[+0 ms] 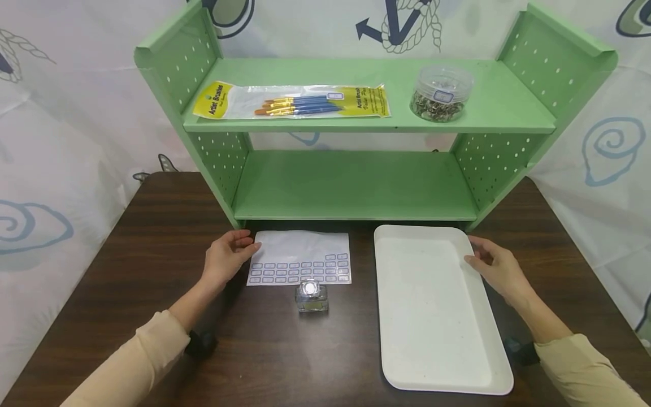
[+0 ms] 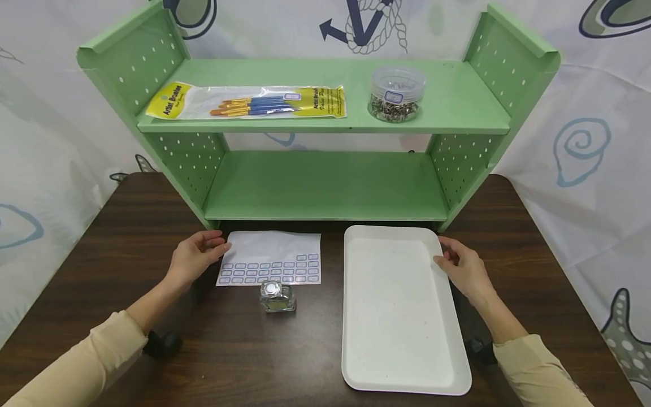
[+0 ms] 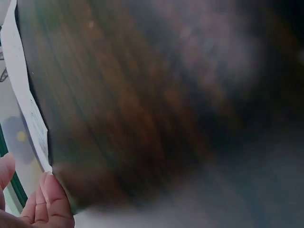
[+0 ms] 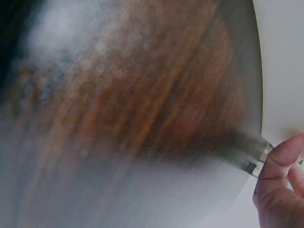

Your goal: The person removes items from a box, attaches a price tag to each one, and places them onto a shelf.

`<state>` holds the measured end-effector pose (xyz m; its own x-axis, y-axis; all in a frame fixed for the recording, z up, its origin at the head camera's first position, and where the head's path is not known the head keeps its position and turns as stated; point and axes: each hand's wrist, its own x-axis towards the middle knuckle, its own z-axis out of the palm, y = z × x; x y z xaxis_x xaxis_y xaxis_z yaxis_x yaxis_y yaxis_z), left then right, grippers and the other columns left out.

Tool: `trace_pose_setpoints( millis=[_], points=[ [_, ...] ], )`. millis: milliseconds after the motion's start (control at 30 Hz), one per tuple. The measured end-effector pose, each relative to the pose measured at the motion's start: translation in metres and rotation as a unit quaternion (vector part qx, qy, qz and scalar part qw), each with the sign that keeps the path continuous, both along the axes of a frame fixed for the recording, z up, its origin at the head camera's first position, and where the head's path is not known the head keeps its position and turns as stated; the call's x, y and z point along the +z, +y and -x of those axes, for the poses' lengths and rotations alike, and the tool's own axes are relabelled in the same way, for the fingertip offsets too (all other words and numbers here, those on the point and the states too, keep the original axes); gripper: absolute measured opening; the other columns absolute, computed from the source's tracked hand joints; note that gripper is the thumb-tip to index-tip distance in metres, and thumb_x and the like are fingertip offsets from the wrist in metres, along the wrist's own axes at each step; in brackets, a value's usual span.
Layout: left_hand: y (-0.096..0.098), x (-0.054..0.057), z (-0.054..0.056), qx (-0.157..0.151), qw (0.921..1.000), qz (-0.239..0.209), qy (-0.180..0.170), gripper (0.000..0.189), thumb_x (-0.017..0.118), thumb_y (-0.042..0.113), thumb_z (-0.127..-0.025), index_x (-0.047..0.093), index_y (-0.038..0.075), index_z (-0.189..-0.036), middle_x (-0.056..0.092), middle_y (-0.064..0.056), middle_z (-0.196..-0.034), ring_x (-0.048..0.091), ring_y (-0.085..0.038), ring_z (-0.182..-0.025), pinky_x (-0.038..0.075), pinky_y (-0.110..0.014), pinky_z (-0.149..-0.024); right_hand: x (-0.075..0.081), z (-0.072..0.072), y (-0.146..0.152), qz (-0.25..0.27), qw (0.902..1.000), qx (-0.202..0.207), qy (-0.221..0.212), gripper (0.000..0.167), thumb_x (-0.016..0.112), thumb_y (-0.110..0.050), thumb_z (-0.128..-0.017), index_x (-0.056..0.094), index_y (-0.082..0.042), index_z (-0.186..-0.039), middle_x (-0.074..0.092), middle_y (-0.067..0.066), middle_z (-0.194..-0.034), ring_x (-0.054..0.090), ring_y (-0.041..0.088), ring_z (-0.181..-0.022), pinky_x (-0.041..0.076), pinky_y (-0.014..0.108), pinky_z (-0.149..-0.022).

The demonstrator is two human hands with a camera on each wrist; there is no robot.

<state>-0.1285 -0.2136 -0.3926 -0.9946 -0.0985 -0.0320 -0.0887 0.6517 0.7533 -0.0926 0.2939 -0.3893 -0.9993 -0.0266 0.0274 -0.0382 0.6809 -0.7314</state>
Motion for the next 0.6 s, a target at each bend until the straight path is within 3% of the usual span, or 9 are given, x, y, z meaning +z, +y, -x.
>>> trace_pose_setpoints(
  millis=[367,600],
  points=[
    [0.002,-0.002,0.01,-0.003,0.9966,0.078,-0.025,0.052,0.067,0.03,-0.086,0.054,0.001,-0.128,0.064,-0.018,-0.114,0.06,-0.033,-0.103,0.045,-0.044,-0.081,-0.002,0.0,0.001,0.004,1.0,-0.003,-0.001,0.043,0.056,-0.008,-0.093,0.046,0.008,-0.131,0.047,0.01,-0.089,0.042,0.005,-0.074,0.039,0.018,-0.054],
    [0.002,-0.002,0.013,-0.005,0.9946,0.098,-0.035,0.051,0.066,0.032,-0.086,0.055,0.003,-0.126,0.063,-0.017,-0.114,0.058,-0.035,-0.105,0.044,-0.047,-0.081,-0.003,0.001,0.002,0.003,1.0,-0.001,-0.001,0.043,0.056,-0.009,-0.094,0.046,0.008,-0.132,0.047,0.01,-0.089,0.042,0.005,-0.074,0.039,0.018,-0.055]
  ],
)
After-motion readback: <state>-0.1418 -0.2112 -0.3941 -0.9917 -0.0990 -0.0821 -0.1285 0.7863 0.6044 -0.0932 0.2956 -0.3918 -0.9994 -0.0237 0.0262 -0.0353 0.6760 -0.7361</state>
